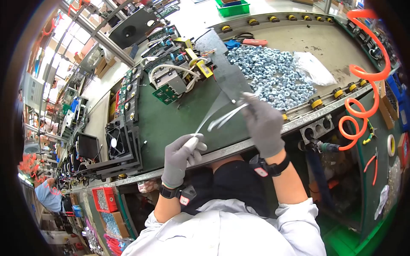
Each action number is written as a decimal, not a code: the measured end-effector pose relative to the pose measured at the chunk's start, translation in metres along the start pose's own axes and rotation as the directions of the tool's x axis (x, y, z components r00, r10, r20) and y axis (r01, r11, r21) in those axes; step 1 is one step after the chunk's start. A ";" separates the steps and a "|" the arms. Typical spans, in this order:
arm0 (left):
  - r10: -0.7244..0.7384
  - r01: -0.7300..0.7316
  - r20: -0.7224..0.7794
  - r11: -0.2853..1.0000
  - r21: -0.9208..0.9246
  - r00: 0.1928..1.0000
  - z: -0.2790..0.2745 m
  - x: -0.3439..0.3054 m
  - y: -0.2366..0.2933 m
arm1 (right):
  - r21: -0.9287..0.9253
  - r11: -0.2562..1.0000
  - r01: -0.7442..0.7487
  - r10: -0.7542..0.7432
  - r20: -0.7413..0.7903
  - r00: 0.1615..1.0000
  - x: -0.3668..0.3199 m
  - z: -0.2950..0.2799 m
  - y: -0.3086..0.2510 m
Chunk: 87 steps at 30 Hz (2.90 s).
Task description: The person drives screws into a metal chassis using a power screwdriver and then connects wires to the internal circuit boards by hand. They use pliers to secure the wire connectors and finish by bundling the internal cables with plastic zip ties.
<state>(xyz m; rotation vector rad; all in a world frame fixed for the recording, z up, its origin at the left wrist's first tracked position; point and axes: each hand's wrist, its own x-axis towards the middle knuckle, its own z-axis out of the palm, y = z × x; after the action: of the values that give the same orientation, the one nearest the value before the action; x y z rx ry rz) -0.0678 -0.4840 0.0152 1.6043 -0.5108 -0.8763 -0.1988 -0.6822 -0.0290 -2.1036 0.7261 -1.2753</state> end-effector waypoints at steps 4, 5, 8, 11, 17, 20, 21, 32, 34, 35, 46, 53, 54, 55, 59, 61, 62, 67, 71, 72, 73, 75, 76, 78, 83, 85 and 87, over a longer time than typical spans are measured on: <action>0.024 -0.039 -0.123 0.992 -0.122 0.992 -0.015 -0.001 -0.002 | 0.247 0.942 -0.228 0.237 -0.010 0.971 0.017 -0.017 -0.007; 0.039 -0.056 -0.145 0.992 -0.117 0.989 -0.015 -0.001 -0.001 | 0.320 0.896 -0.308 0.304 0.066 0.950 0.017 -0.019 -0.010; 0.070 -0.086 -0.140 0.990 -0.113 0.988 -0.008 0.001 -0.003 | 0.625 0.566 -0.537 0.456 0.305 0.836 0.012 -0.006 -0.032; 0.067 -0.074 -0.097 0.994 -0.080 0.993 0.010 0.002 -0.002 | 0.704 0.342 -0.622 0.418 0.479 0.772 0.001 0.008 -0.040; 0.195 -0.212 0.100 0.954 0.212 0.976 0.041 0.026 -0.005 | 0.661 0.344 -0.667 0.422 0.526 0.739 -0.012 0.015 -0.050; 0.350 -0.408 0.223 0.855 0.321 0.910 0.047 0.052 -0.004 | 0.731 0.385 -0.564 0.469 0.371 0.801 -0.011 0.011 -0.033; 0.516 -0.538 0.193 0.686 0.490 0.835 0.048 0.064 0.002 | 0.772 0.355 -0.528 0.507 0.316 0.802 -0.006 0.007 -0.033; 0.777 0.066 0.295 -0.395 0.917 0.556 0.070 0.234 0.021 | 0.775 0.437 -0.456 0.584 0.142 0.800 -0.033 -0.019 -0.021; 0.669 0.123 0.219 -0.424 0.897 0.710 0.074 0.238 0.031 | 0.772 0.437 -0.461 0.567 0.161 0.808 -0.038 -0.023 -0.019; 0.654 0.118 0.231 -0.444 0.888 0.720 0.074 0.236 0.033 | 0.748 0.448 -0.490 0.574 0.179 0.799 -0.041 -0.026 -0.020; 0.801 -0.445 0.199 0.092 0.891 0.564 0.046 0.144 0.069 | 0.760 0.484 -0.434 0.633 0.038 0.773 -0.062 -0.031 -0.010; 0.661 -0.663 -0.053 0.749 -0.011 0.748 -0.015 0.077 0.072 | 0.765 0.557 -0.324 0.565 -0.062 0.823 -0.042 -0.024 -0.035; 0.649 -0.650 -0.058 0.759 -0.023 0.759 -0.025 0.070 0.063 | 0.743 0.601 -0.296 0.536 -0.099 0.839 -0.037 -0.024 -0.041; 0.656 -0.655 -0.018 0.750 -0.095 0.754 -0.033 0.062 0.051 | 0.722 0.629 -0.289 0.525 -0.119 0.843 -0.029 -0.022 -0.047; 0.665 -0.661 0.047 0.746 -0.075 0.745 -0.049 0.033 0.032 | 0.533 0.750 -0.392 0.496 -0.062 0.866 0.005 -0.022 -0.069; 0.772 -0.776 0.077 0.628 0.062 0.631 -0.051 0.024 0.020 | 0.306 0.941 -0.147 0.164 -0.031 0.986 0.027 -0.011 -0.075; 0.791 -0.797 0.100 0.593 0.115 0.603 -0.051 0.017 0.017 | 0.241 0.969 -0.056 0.049 0.035 0.998 0.040 -0.004 -0.075; 0.562 -0.643 -0.363 0.749 -0.158 0.743 -0.009 0.005 -0.031 | -0.199 0.889 0.412 -0.298 0.432 0.851 0.097 0.035 -0.083; 0.374 -0.517 -0.401 0.782 -0.349 0.836 -0.011 0.001 -0.045 | -0.353 0.751 0.559 -0.417 0.404 0.815 0.101 0.056 -0.062; 0.402 -0.506 -0.347 0.811 -0.295 0.847 -0.017 0.000 -0.044 | -0.362 0.745 0.560 -0.411 0.413 0.813 0.101 0.057 -0.062; 0.517 -0.567 -0.325 0.821 -0.075 0.792 -0.025 -0.005 -0.038 | -0.359 0.738 0.571 -0.429 0.403 0.808 0.100 0.057 -0.062; 0.689 -0.658 -0.271 0.723 0.208 0.672 -0.031 -0.006 -0.037 | -0.364 0.733 0.575 -0.434 0.401 0.807 0.099 0.058 -0.060; 0.758 -0.686 -0.194 0.649 0.329 0.623 -0.039 -0.005 -0.039 | -0.376 0.708 0.598 -0.469 0.382 0.796 0.099 0.059 -0.058; 0.765 -0.661 -0.111 0.611 0.435 0.634 -0.051 -0.007 -0.049 | -0.399 0.683 0.612 -0.490 0.370 0.789 0.097 0.061 -0.056; 0.719 -0.568 0.150 0.384 0.728 0.678 -0.085 -0.010 -0.055 | -0.365 0.707 0.605 -0.487 0.370 0.792 0.096 0.061 -0.059; 0.687 -0.586 0.221 0.356 0.727 0.692 -0.098 -0.016 -0.064 | -0.364 0.708 0.606 -0.496 0.355 0.792 0.097 0.061 -0.055; 0.617 -0.586 0.283 0.367 0.722 0.734 -0.109 -0.024 -0.066 | -0.227 0.927 0.298 -0.232 0.276 0.933 0.097 0.057 -0.053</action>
<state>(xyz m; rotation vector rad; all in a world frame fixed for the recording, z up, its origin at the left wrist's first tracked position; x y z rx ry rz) -0.0078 -0.3819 -0.0376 1.9510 -1.5229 0.0212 -0.1004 -0.7025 0.0436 -2.5982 0.5369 -1.0683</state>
